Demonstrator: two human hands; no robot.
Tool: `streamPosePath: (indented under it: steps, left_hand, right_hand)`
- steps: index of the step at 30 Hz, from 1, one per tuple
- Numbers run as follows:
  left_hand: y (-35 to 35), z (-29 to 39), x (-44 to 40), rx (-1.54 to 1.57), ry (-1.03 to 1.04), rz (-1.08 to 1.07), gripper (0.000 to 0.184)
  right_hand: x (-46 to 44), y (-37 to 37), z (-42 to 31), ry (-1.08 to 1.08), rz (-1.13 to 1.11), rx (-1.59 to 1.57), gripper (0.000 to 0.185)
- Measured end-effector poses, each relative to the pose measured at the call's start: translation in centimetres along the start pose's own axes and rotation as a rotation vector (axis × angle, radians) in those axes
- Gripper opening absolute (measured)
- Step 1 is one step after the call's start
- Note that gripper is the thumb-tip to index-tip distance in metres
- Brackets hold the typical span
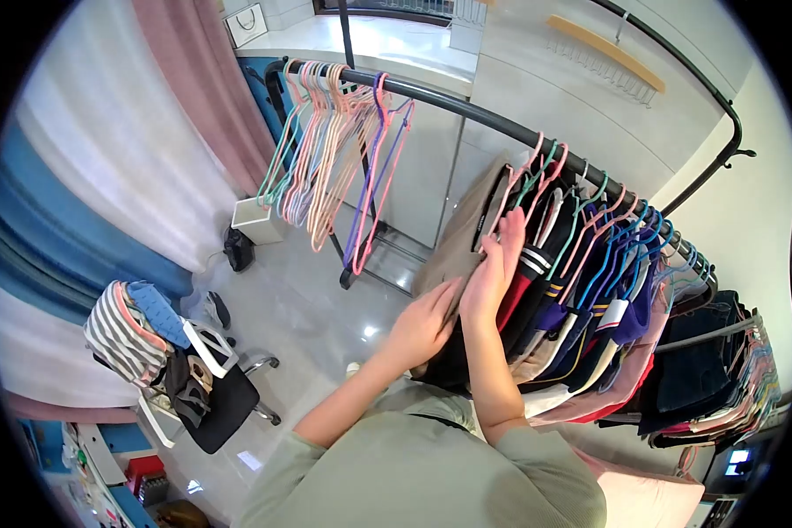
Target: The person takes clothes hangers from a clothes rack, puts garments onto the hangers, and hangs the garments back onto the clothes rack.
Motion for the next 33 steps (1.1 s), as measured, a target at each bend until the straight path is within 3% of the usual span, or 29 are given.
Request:
streamPosePath:
  steps: [3,9,16,18,23,29,33]
  left_hand:
    - [-1.6,-0.2,0.7,-0.046,0.009,0.07,0.061]
    - [-8.0,-1.8,2.1,0.19,-0.083,0.159,0.048]
    - [-15.2,-7.9,3.0,0.125,-0.18,0.369,0.037]
    - [-15.9,-9.9,3.3,-0.028,-0.182,0.397,0.037]
    - [-16.4,-15.1,3.9,0.0,-0.269,0.376,0.046]
    - [-15.4,-19.2,3.3,0.517,-0.374,0.242,0.053]
    - [-14.3,-21.1,2.0,0.541,-0.308,0.203,0.053]
  right_hand:
    - [1.0,1.3,-0.9,-0.09,-0.098,0.115,0.058]
    - [4.0,7.3,0.3,0.1,-0.449,0.076,0.053]
    - [8.4,14.0,5.9,0.401,-0.66,-0.068,0.05]
    - [9.4,15.5,7.4,0.456,-0.696,-0.083,0.051]
    - [10.7,17.5,10.9,0.503,-0.636,-0.048,0.053]
    - [11.8,18.4,13.1,0.483,-0.548,0.007,0.055]
    - [12.6,18.8,13.6,0.58,-0.527,0.003,0.054]
Point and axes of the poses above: each hand's wrist, its own x-axis away from the middle knuckle, its own y-axis out of the palm, z = x × y, the point moved 8 cm from there along -x, towards the middle knuckle, and after that the axes turned 6 degrees about -y, right-handed, at the moved point
